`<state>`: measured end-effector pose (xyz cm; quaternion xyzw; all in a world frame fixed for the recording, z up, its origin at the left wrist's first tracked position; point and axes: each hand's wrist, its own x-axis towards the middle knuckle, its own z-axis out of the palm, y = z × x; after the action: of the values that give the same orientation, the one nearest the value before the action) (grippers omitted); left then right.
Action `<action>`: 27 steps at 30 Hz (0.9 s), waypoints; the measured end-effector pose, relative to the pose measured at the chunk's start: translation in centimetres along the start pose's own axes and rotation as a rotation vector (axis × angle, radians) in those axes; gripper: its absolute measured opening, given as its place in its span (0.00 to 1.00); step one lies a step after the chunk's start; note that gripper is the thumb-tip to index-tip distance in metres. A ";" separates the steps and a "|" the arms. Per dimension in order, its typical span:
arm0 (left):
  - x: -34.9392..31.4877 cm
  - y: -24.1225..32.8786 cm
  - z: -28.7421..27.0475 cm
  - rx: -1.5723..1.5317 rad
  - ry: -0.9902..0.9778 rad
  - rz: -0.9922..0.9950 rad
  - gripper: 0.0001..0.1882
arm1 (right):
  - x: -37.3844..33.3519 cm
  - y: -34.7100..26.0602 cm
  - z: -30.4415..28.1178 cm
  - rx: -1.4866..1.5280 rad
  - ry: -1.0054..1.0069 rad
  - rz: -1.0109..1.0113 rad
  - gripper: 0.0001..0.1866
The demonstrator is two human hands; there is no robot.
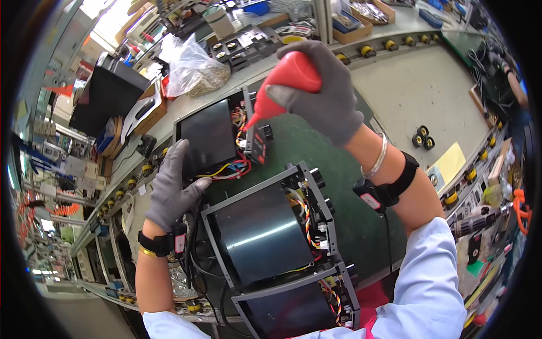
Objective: Assemble internal components and wiring into a power supply unit on a factory assembly line.
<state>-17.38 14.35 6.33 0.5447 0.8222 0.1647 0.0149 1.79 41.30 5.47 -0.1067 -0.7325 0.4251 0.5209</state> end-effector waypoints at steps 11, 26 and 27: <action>-4.0 -5.9 2.8 -0.158 -0.019 -0.279 0.55 | -0.3 -1.3 1.6 -0.036 -0.144 -0.035 0.27; -2.5 -9.0 5.1 -0.068 0.122 -0.142 0.47 | -0.4 -1.6 1.5 -0.057 -0.112 -0.136 0.25; -2.3 -9.2 5.2 -0.066 0.110 -0.163 0.47 | -0.6 -1.6 1.5 -0.035 -0.115 -0.103 0.25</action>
<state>-23.54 10.33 -1.63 0.4652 0.8576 0.2195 0.0009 1.25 39.25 6.09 -0.0534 -0.7731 0.3903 0.4971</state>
